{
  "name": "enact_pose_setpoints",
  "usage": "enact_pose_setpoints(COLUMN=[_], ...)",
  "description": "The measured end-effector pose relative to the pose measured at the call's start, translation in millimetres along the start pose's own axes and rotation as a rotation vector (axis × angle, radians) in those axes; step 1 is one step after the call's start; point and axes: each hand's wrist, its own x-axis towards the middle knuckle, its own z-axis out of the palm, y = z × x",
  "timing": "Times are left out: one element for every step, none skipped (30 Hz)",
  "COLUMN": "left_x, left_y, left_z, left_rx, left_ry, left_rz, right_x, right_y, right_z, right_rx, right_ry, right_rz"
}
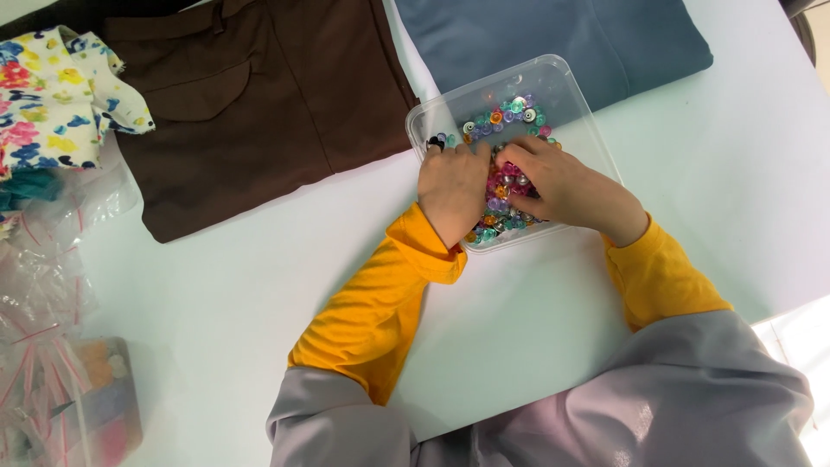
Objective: The person sorts colorful buttons from a plastic container onto a white table, arranging them by color. They then place the sorted pink buttons into a small ziplock bag and seal it, repeating the process with orange buttons.
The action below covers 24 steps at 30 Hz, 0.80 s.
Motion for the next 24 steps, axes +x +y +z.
enact_pose_setpoints(left_x=[0.3,-0.3,-1.0,-2.5,-4.2,-5.7,-5.9,-6.5,-7.2,-7.6,-8.3,-9.0,-10.2,-11.2,-12.2,-12.1,-12.0,-11.5,-10.9,-10.8,-10.7,-10.3,-10.0,-10.4], left_y=[-0.1,0.3,0.8,1.0,1.2,1.3,1.2,1.4,1.5,2.0,2.5,3.0,3.4,3.7,4.2,4.2,4.3,4.6,5.0,5.2,5.3,5.4,5.6,5.7], left_z=[1.9,4.1,6.6,6.1,5.7,5.0,3.3,1.7,0.1,-3.6,-7.3,-11.0,-13.8,-16.6,-19.4,-20.6,-21.7,-22.6,-24.5,-26.7,-28.9,-27.6,-26.3,-24.9], left_rx=[0.002,-0.004,-0.011,-0.01,-0.02,-0.03,-0.029,-0.048,-0.068,-0.067,-0.091,-0.115,-0.116,-0.134,-0.153,-0.153,-0.167,-0.179,-0.178,-0.173,-0.168,-0.168,-0.134,-0.101], left_ry=[-0.001,0.048,0.096,0.094,0.121,0.15,0.149,0.163,0.178,0.177,0.206,0.235,0.235,0.214,0.193,0.193,0.194,0.195,0.195,0.204,0.213,0.212,0.23,0.249], left_rz=[0.003,0.009,0.014,0.017,0.013,0.007,0.008,0.01,0.012,0.013,0.014,0.015,0.015,0.003,-0.009,-0.009,-0.009,-0.007,-0.006,-0.011,-0.016,-0.016,-0.023,-0.031], right_x=[-0.6,-1.8,-3.1,-4.3,-5.6,-6.6,-8.4,-10.6,-12.9,-13.2,-13.6,-14.1,-14.7,-15.2,-15.7,-15.2,-14.8,-14.5,-14.7,-14.8,-14.8,-16.0,-17.1,-18.5], right_y=[-0.5,-1.0,-1.5,-0.8,-0.2,0.4,-2.6,-5.7,-8.9,-8.4,-8.0,-7.7,-8.4,-8.9,-9.3,-8.7,-7.9,-6.8,-8.3,-10.4,-12.6,-10.5,-8.5,-7.0], right_z=[-1.4,-2.2,-2.8,-3.7,-4.5,-5.8,-8.6,-11.1,-13.6,-13.8,-14.0,-14.3,-15.5,-16.8,-18.1,-17.0,-16.0,-14.6,-16.0,-17.8,-19.5,-18.0,-16.3,-14.5], right_rx=[0.003,0.025,0.047,0.05,0.066,0.08,0.082,0.086,0.09,0.091,0.101,0.11,0.11,0.151,0.192,0.192,0.2,0.208,0.208,0.222,0.236,0.237,0.241,0.243], right_ry=[0.002,-0.002,-0.007,-0.006,0.017,0.041,0.042,0.078,0.114,0.114,0.155,0.195,0.194,0.255,0.317,0.316,0.364,0.414,0.416,0.438,0.46,0.46,0.462,0.463], right_rz=[0.002,0.017,0.031,0.033,0.038,0.041,0.041,0.026,0.011,0.011,-0.004,-0.019,-0.019,-0.066,-0.113,-0.112,-0.137,-0.162,-0.161,-0.178,-0.196,-0.195,-0.192,-0.189])
